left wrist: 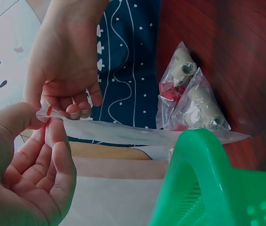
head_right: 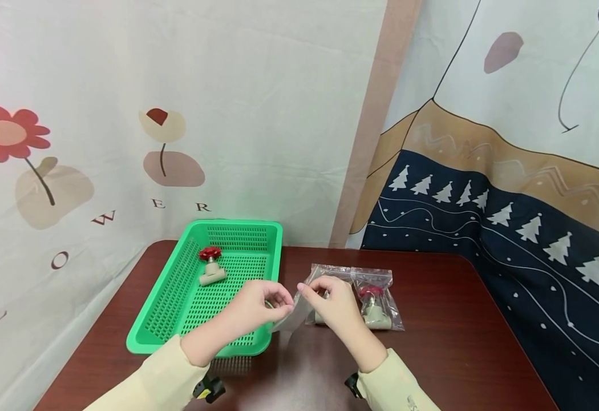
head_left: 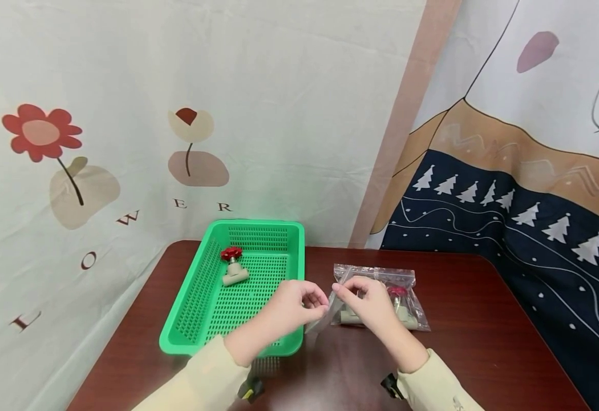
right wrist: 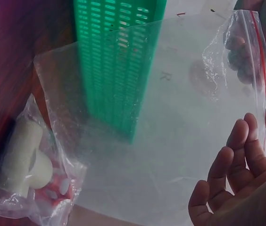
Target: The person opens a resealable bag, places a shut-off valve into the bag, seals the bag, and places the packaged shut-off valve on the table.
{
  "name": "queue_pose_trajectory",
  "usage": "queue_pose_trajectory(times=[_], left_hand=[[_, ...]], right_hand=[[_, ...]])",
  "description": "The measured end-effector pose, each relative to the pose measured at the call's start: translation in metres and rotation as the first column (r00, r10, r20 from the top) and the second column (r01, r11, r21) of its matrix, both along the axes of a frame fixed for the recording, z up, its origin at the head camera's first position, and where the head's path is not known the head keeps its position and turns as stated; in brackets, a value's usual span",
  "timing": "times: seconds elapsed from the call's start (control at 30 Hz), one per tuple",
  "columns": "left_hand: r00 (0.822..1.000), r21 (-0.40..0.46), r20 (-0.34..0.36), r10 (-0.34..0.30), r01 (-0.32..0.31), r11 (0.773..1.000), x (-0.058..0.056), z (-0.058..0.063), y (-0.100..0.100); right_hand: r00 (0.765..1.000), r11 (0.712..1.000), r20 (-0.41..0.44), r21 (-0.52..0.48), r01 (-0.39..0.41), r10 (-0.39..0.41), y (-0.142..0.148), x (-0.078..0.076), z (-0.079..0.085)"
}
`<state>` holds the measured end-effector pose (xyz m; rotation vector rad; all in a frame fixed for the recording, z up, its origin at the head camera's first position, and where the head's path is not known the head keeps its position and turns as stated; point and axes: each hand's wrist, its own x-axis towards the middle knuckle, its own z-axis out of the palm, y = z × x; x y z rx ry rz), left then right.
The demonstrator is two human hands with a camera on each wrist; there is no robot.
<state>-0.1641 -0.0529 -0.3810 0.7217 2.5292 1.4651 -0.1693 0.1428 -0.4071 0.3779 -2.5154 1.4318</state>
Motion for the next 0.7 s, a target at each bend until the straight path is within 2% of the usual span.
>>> queue_pose_trajectory(times=[0.23,0.43,0.7], left_hand=[[1.0,0.003,0.024,0.02,-0.02,1.0,-0.0006,-0.0011,-0.0003],[0.995,0.039,0.083,0.063,-0.066,0.997,-0.0024,-0.0018,0.0002],[0.993,0.052,0.086,0.075,-0.08,0.995,-0.0042,-0.0032,0.0004]], right_hand=[[0.998,0.998,-0.038,-0.023,-0.059,0.058,0.001,0.0002,0.0009],[0.998,0.998,-0.01,-0.026,-0.058,0.057,0.001,0.0017,0.0037],[0.996,0.996,0.022,-0.023,-0.091,0.092,0.0005,0.0012,0.0052]])
